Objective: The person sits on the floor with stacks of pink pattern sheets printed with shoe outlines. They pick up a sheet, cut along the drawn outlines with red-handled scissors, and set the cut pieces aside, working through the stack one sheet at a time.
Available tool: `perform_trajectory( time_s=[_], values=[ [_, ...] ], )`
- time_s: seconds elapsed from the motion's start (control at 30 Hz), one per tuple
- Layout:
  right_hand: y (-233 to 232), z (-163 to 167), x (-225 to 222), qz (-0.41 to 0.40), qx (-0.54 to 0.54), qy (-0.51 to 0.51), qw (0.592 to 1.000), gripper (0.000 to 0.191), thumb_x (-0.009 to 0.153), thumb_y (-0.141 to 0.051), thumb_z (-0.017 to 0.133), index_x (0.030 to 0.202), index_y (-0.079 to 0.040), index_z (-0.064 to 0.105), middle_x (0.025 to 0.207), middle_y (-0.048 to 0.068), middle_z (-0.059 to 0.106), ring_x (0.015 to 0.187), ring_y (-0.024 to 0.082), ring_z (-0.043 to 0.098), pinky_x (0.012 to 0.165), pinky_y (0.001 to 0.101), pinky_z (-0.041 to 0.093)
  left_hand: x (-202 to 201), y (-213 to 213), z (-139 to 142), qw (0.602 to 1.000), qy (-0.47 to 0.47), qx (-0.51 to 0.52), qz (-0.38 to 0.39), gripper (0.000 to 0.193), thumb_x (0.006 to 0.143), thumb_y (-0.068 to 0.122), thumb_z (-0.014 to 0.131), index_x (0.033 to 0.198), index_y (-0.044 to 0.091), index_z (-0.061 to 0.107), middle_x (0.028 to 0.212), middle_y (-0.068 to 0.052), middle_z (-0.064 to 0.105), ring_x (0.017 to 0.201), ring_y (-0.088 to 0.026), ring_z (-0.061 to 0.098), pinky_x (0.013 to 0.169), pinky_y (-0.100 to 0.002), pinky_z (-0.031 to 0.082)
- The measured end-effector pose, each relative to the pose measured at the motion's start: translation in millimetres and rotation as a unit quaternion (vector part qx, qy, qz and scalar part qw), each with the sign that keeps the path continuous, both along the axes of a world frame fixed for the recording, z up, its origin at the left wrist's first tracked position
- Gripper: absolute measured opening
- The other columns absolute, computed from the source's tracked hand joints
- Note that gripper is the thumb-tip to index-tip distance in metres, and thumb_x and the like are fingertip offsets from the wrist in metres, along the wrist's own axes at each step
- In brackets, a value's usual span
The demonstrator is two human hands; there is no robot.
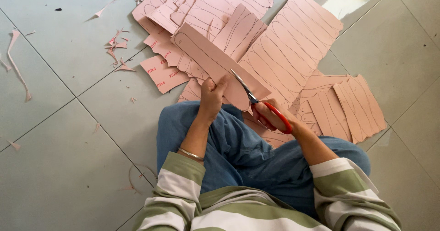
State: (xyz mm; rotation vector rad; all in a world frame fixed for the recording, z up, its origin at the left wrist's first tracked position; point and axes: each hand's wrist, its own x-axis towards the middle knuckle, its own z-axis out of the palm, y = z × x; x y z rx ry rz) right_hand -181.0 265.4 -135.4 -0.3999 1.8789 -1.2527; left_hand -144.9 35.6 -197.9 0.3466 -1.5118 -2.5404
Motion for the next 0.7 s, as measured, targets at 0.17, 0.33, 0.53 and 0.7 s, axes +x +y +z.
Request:
perform_trajectory(
  time_s=[0.17, 0.33, 0.53, 0.7],
  values=[
    [1, 8, -1, 0.032, 0.010, 0.038, 0.999, 0.064, 0.097, -0.056, 0.044, 0.077, -0.001, 0.070, 0.049, 0.003, 0.049, 0.038, 0.012, 0.046, 0.035, 0.0268, 0.036, 2, -4, 7, 0.999, -0.006, -0.016, -0.035, 0.024, 0.106, 0.023, 0.065, 0.101, -0.001, 0.070, 0.081, 0.001, 0.063, 0.068, -0.004, 0.051, 0.058, -0.021, 0.043],
    [0, 7, 2, 0.021, 0.018, 0.044, 0.999, 0.060, 0.097, -0.053, 0.045, 0.081, -0.003, 0.073, 0.052, 0.001, 0.049, 0.041, 0.010, 0.048, 0.036, 0.0268, 0.038, 3, -2, 17, 0.999, 0.003, -0.006, -0.045, 0.024, 0.104, 0.023, 0.065, 0.099, 0.000, 0.069, 0.086, 0.001, 0.068, 0.075, -0.004, 0.058, 0.064, -0.021, 0.049],
    [4, -4, 4, -0.007, 0.057, 0.019, 0.998, 0.072, 0.098, -0.060, 0.046, 0.072, 0.004, 0.065, 0.051, 0.003, 0.050, 0.040, 0.011, 0.049, 0.036, 0.0284, 0.040, 4, -3, 12, 0.998, 0.014, -0.024, -0.052, 0.024, 0.105, 0.024, 0.064, 0.099, 0.001, 0.069, 0.086, 0.002, 0.067, 0.075, -0.003, 0.057, 0.064, -0.021, 0.049],
    [4, -6, -2, 0.010, 0.030, 0.018, 0.999, 0.073, 0.095, -0.063, 0.044, 0.074, 0.002, 0.071, 0.050, 0.002, 0.055, 0.037, 0.011, 0.051, 0.034, 0.0283, 0.042, 2, -4, 10, 0.998, 0.011, 0.001, -0.061, 0.023, 0.104, 0.024, 0.064, 0.099, 0.002, 0.069, 0.085, 0.002, 0.068, 0.074, -0.004, 0.058, 0.063, -0.021, 0.049]
  ],
)
